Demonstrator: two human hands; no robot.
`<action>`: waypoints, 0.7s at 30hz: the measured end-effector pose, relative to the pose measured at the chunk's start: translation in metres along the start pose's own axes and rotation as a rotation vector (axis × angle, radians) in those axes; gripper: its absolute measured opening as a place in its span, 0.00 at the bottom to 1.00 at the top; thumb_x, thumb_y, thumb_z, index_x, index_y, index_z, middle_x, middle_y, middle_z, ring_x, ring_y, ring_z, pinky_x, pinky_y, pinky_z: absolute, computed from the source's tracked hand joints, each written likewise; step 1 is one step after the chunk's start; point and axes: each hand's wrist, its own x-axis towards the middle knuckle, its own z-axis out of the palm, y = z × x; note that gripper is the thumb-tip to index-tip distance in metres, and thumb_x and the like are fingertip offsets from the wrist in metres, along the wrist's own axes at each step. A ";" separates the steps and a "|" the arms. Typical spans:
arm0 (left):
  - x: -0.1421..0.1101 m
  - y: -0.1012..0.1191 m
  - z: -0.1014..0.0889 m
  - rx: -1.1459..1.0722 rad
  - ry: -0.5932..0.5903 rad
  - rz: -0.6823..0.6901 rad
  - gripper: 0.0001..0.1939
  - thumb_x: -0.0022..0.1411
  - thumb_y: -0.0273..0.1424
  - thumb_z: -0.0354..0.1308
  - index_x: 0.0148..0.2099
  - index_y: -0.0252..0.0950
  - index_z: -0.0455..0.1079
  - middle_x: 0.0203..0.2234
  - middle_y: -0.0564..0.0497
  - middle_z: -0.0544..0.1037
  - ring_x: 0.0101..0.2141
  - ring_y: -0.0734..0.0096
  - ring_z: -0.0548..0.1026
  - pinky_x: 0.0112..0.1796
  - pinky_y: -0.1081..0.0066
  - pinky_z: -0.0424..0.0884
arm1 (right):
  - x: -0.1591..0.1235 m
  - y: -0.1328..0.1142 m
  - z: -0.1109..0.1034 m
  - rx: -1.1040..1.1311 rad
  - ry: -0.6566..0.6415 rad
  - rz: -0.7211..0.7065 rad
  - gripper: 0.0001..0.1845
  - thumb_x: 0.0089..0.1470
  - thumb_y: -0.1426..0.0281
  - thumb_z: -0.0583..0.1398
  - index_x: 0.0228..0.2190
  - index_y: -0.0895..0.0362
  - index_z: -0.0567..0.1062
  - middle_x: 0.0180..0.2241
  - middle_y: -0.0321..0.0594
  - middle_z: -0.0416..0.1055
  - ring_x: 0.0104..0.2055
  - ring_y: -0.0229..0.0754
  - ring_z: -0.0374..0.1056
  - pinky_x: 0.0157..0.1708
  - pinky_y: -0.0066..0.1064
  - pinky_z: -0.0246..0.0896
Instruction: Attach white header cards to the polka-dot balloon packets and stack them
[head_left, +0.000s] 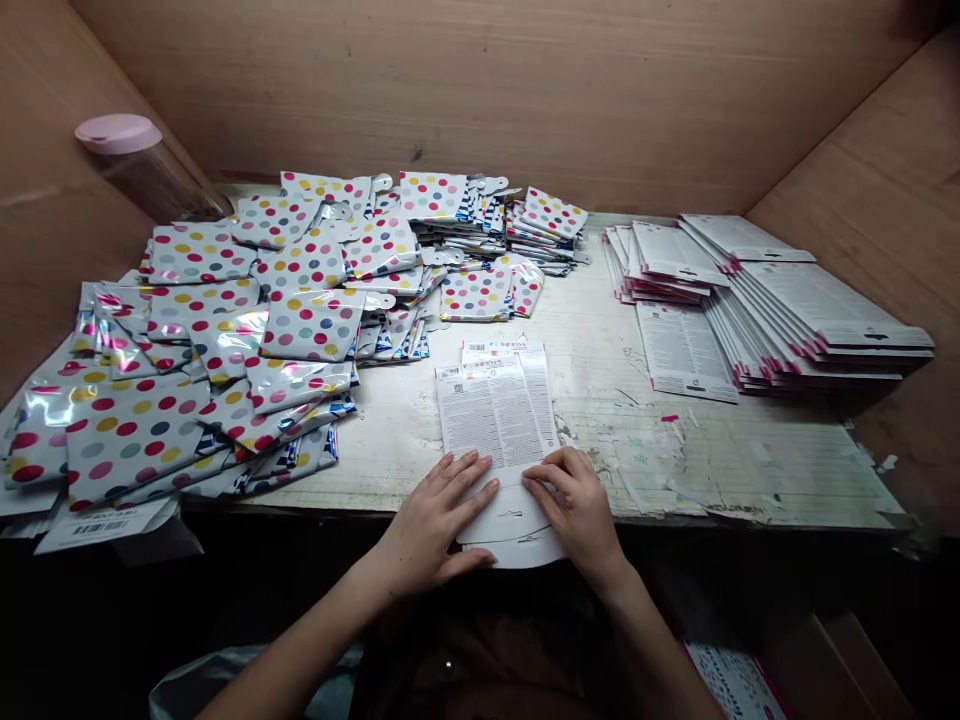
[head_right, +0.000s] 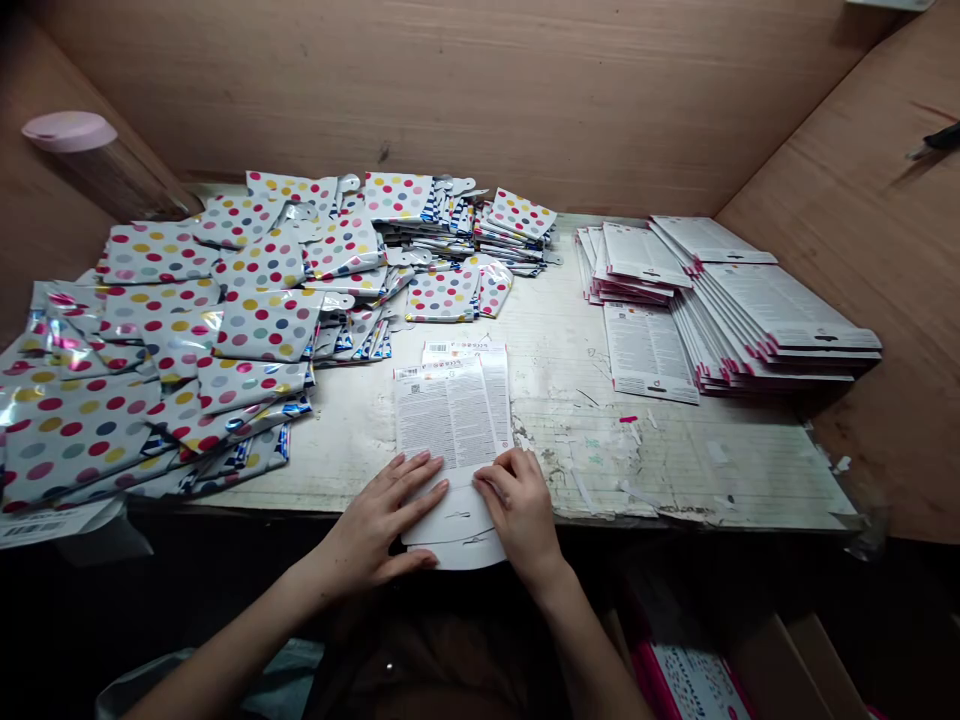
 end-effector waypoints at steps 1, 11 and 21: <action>-0.001 -0.001 0.000 -0.019 0.014 -0.005 0.38 0.56 0.43 0.63 0.67 0.47 0.55 0.65 0.42 0.59 0.64 0.44 0.55 0.61 0.43 0.49 | 0.001 -0.003 0.000 -0.010 -0.023 0.011 0.08 0.59 0.72 0.57 0.32 0.55 0.76 0.30 0.40 0.65 0.36 0.44 0.63 0.38 0.38 0.64; 0.001 0.004 0.004 0.273 0.042 0.060 0.32 0.62 0.43 0.57 0.65 0.35 0.59 0.60 0.34 0.63 0.63 0.47 0.58 0.60 0.45 0.57 | -0.008 -0.001 0.012 0.003 0.028 0.032 0.05 0.60 0.72 0.57 0.32 0.55 0.74 0.30 0.39 0.66 0.37 0.43 0.62 0.40 0.39 0.60; 0.000 0.003 0.005 0.300 0.051 0.065 0.32 0.62 0.44 0.56 0.64 0.36 0.60 0.60 0.35 0.65 0.62 0.48 0.59 0.59 0.46 0.59 | -0.008 0.001 0.010 0.032 0.021 0.029 0.05 0.60 0.72 0.57 0.33 0.55 0.73 0.32 0.39 0.64 0.37 0.43 0.62 0.39 0.37 0.60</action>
